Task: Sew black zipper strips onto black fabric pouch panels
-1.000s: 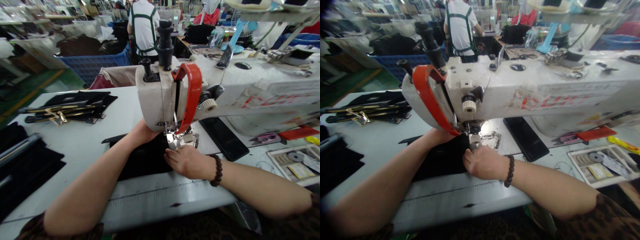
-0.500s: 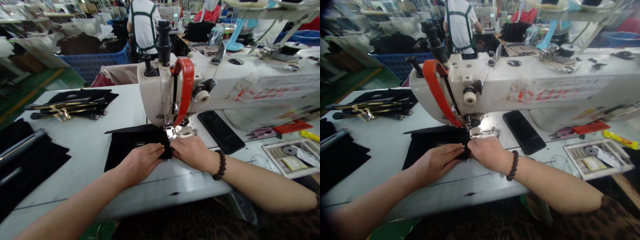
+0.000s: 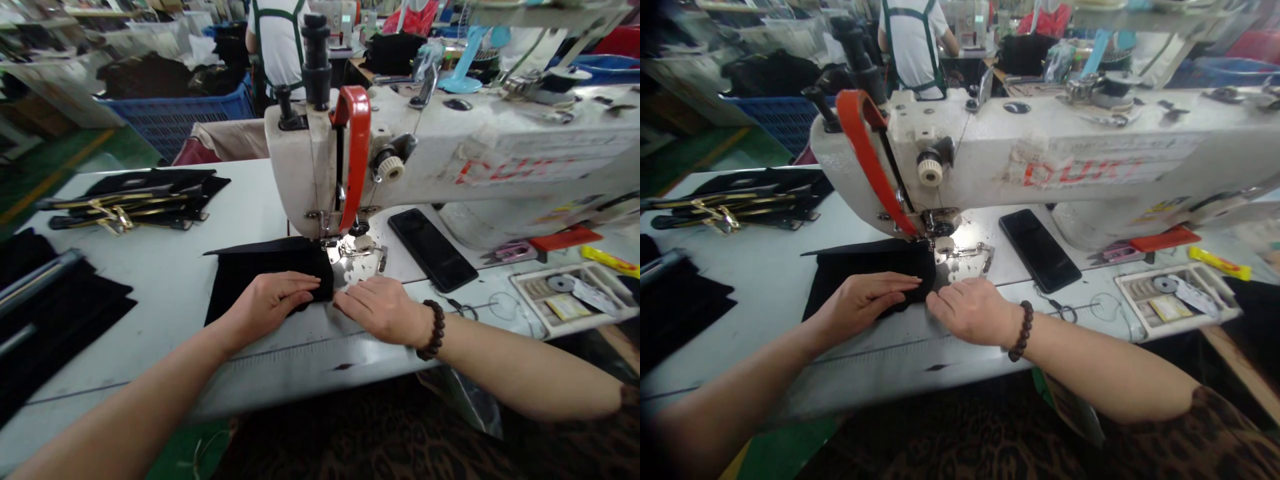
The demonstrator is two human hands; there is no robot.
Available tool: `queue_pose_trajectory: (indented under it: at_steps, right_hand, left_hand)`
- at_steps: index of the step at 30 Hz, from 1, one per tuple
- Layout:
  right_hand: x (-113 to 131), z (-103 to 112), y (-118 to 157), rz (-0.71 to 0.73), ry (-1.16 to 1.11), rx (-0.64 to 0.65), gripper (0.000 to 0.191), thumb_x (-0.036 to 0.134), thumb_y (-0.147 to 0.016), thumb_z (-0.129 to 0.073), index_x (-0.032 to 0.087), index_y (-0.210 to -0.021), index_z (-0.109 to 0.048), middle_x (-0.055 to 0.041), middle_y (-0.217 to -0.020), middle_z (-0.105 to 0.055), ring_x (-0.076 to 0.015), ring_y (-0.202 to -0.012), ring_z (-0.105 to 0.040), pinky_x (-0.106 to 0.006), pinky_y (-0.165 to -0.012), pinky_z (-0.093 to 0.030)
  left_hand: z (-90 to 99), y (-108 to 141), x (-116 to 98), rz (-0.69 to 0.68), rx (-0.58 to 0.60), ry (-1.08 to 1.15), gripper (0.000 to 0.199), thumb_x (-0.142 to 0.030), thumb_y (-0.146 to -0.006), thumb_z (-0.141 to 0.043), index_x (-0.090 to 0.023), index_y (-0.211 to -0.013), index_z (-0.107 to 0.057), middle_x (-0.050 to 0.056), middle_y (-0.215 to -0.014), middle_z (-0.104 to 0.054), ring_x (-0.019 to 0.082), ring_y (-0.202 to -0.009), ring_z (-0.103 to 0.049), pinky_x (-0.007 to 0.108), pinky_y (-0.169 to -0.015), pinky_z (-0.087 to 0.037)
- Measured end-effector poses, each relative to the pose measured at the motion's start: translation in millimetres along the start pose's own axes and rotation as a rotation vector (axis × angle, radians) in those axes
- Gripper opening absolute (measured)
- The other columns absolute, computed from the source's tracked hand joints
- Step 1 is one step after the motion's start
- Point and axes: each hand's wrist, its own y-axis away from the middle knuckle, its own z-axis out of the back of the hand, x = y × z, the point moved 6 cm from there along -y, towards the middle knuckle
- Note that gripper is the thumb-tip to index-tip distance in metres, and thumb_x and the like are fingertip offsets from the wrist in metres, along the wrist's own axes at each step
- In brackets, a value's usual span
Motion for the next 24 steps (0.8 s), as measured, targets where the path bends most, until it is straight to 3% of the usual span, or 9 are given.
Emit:
queue_pose_trajectory:
  at_steps: [9, 14, 17, 21, 24]
  right_hand:
    - [-3.3, 0.4, -0.4, -0.071, -0.015, -0.045, 0.011, 0.012, -0.084, -0.044, 0.014, -0.083, -0.055, 0.0028, -0.057, -0.051, -0.0105, -0.053, -0.046, -0.026, -0.049, -0.028]
    - [-3.4, -3.2, 0.4, -0.104, -0.044, -0.035, 0.012, 0.014, -0.086, -0.041, 0.014, -0.088, -0.053, 0.0031, -0.059, -0.053, -0.0096, -0.053, -0.046, -0.026, -0.048, -0.026]
    - [-7.5, -9.7, -1.2, -0.179, -0.089, 0.008, 0.012, 0.019, -0.087, -0.042, 0.015, -0.091, -0.053, 0.0028, -0.062, -0.056, -0.0093, -0.051, -0.046, -0.025, -0.046, -0.022]
    - [-7.1, -18.4, -2.7, -0.165, -0.112, 0.113, 0.017, 0.018, -0.087, -0.040, 0.017, -0.074, -0.052, 0.0023, -0.061, -0.054, -0.0096, -0.049, -0.044, -0.026, -0.044, -0.018]
    - [-8.9, -18.4, -2.4, -0.182, -0.122, 0.101, 0.018, 0.018, -0.087, -0.039, 0.016, -0.073, -0.051, 0.0015, -0.060, -0.054, -0.0096, -0.050, -0.044, -0.025, -0.045, -0.020]
  left_hand:
    - [-7.6, 9.7, -10.1, -0.138, -0.098, -0.252, 0.028, -0.013, -0.084, -0.040, -0.008, -0.105, -0.058, 0.011, -0.103, -0.063, 0.017, -0.097, -0.059, 0.028, -0.088, -0.049]
    - [-2.3, 7.6, -7.5, -0.009, -0.168, -0.206, 0.019, -0.016, -0.083, -0.043, -0.013, -0.094, -0.057, 0.007, -0.094, -0.065, 0.016, -0.089, -0.061, 0.027, -0.082, -0.050]
    - [2.2, 5.2, -4.6, 0.035, -0.149, -0.133, 0.016, -0.018, -0.084, -0.043, -0.014, -0.087, -0.058, 0.006, -0.093, -0.065, 0.015, -0.085, -0.062, 0.026, -0.078, -0.050]
    - [4.2, 4.4, 2.6, 0.087, -0.069, -0.021, 0.019, -0.019, -0.085, -0.042, -0.016, -0.077, -0.060, 0.004, -0.096, -0.066, 0.015, -0.085, -0.062, 0.026, -0.076, -0.050]
    - [6.8, 5.5, 5.8, 0.099, -0.111, -0.034, 0.017, -0.018, -0.084, -0.043, -0.016, -0.078, -0.059, 0.005, -0.095, -0.066, 0.015, -0.085, -0.061, 0.027, -0.077, -0.050]
